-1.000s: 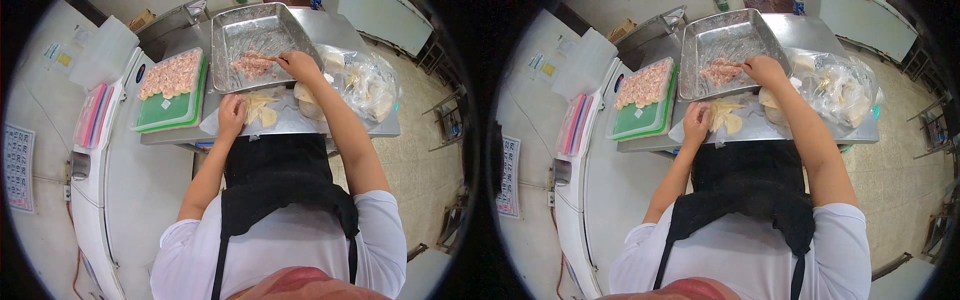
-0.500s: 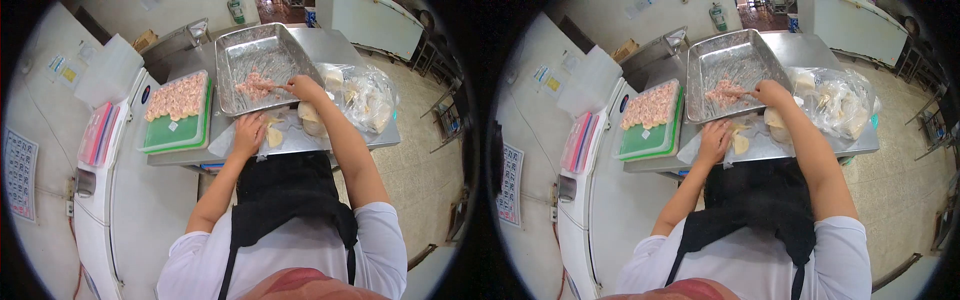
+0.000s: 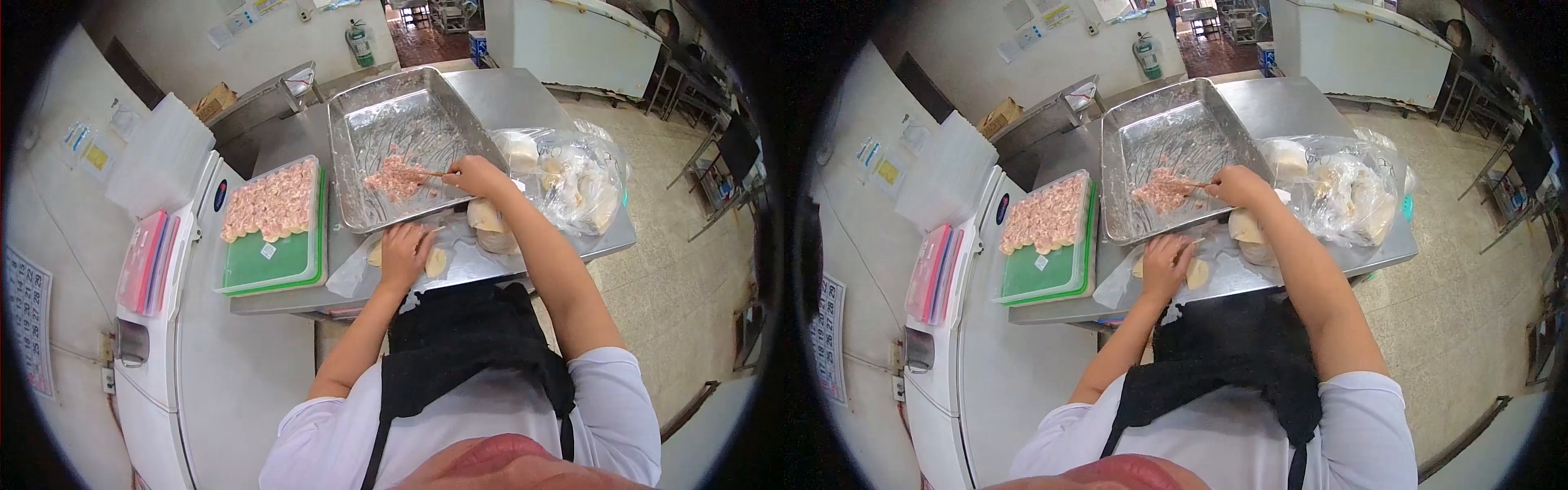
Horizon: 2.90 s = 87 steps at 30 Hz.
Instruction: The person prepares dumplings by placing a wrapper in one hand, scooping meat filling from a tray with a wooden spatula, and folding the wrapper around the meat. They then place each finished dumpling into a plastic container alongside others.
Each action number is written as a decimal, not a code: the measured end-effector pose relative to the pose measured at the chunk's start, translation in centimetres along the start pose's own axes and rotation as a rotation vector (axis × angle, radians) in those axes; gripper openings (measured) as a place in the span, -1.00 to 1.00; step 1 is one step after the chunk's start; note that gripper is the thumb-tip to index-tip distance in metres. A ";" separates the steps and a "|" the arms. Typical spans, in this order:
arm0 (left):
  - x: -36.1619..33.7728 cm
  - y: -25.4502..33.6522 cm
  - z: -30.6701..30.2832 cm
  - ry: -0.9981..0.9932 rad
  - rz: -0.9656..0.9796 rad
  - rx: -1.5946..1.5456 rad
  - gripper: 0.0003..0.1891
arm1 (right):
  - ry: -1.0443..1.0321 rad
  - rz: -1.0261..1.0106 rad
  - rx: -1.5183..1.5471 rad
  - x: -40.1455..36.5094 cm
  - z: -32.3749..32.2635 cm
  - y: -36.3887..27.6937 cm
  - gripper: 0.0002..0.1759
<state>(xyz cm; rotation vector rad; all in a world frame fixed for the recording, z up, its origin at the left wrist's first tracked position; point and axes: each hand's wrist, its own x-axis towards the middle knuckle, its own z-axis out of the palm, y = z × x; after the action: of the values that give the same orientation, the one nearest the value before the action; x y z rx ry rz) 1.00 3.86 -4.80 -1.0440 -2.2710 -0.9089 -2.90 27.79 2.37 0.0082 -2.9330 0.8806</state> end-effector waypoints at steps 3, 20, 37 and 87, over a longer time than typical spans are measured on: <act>0.1 0.2 -0.3 0.070 0.047 -0.065 -0.88 | -0.016 -0.031 0.009 0.2 -0.1 0.3 -0.58; 0.8 1.0 -1.1 0.058 0.115 -0.062 -0.83 | -0.230 0.047 0.146 1.3 -0.2 1.2 -0.57; 2.3 1.5 -2.8 -0.001 0.061 -0.191 -0.79 | -0.197 0.078 0.304 2.7 0.6 3.1 -0.59; 14.7 -15.9 -1.9 0.578 -0.337 -0.129 -0.73 | -0.091 -0.324 -0.135 8.5 -1.0 2.7 -0.64</act>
<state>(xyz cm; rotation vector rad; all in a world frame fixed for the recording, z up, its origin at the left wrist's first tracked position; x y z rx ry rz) -20.06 1.62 0.17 -0.3662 -1.9294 -1.3083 -11.37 30.74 2.41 0.5115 -2.9435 0.6483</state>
